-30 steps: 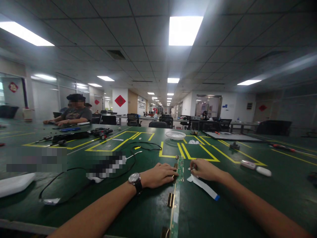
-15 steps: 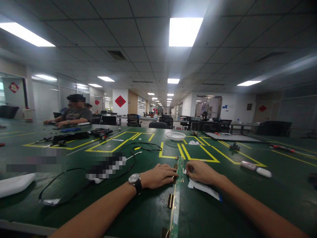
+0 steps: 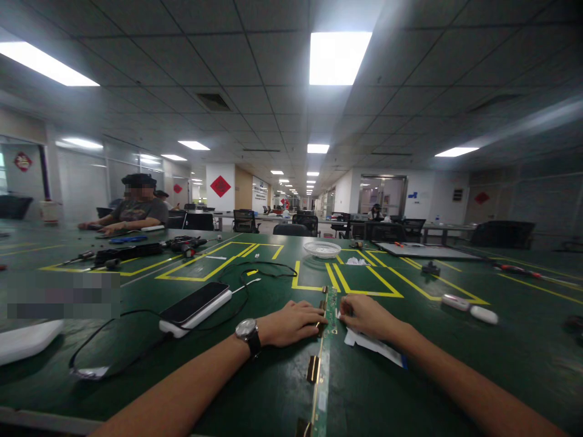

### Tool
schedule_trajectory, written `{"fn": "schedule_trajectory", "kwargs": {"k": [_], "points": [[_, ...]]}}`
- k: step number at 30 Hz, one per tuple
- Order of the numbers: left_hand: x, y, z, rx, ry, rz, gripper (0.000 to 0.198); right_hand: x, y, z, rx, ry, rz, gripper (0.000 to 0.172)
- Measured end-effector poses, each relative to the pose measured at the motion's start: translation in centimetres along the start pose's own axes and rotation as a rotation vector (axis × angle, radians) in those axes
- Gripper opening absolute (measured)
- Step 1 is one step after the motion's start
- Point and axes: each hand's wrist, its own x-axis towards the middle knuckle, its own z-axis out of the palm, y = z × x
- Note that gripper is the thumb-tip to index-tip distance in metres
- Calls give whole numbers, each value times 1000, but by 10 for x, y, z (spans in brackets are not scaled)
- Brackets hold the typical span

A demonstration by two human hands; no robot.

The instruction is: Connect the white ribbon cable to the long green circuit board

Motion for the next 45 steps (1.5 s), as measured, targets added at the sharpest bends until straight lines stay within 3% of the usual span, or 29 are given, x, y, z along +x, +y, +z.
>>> {"fn": "schedule_trajectory", "kwargs": {"k": [15, 28, 40, 45], "points": [[1, 3, -1, -42, -25, -38, 35, 4, 13, 2, 133, 41, -243, 16], [0, 4, -2, -36, -41, -45, 36, 8, 18, 15, 205, 82, -176, 15], [0, 1, 0, -25, -26, -35, 35, 9, 18, 8, 127, 62, -210, 17], [0, 2, -3, -14, 33, 1, 28, 17, 12, 3, 115, 172, -260, 26]]}}
